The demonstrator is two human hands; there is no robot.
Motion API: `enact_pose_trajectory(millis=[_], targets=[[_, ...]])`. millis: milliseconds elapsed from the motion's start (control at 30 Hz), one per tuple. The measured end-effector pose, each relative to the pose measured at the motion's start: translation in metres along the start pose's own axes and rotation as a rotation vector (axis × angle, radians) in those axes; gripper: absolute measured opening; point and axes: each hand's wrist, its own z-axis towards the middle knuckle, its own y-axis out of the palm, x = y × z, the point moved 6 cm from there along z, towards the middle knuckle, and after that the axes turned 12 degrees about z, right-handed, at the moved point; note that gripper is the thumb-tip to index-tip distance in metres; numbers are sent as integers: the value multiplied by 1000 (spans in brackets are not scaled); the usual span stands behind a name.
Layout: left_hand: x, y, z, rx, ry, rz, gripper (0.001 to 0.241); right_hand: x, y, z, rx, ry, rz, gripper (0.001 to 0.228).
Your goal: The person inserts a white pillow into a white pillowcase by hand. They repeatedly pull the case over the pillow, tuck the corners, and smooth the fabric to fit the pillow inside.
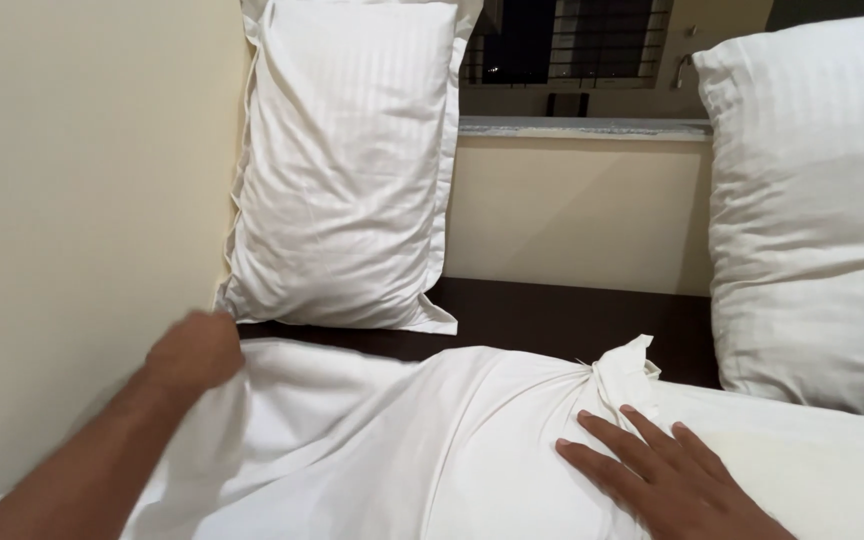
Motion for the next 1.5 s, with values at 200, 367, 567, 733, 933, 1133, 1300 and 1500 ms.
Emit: enact_pose_trajectory(millis=[200,367,567,733,933,1133,1300,1500], targets=[[-4,18,-26,903,-153,96,85,4,2,1,-35,41,-24,95],[-43,139,13,214,-168,-228,77,-5,1,-25,1358,-503,-551,91],[-54,111,-63,-34,-226,-137,76,14,12,4,436,-251,138,86],[-53,121,-50,36,-204,-36,70,13,10,0,469,-308,160,83],[-10,81,-86,143,110,15,67,2,-6,-19,352,-409,270,81],[56,29,-130,419,88,-48,51,-20,-32,-49,305,-300,380,74],[156,-39,-235,525,442,-912,38,-8,-24,-37,455,-289,501,61],[211,-41,-299,351,648,-497,64,13,-38,-73,663,-36,479,35]])
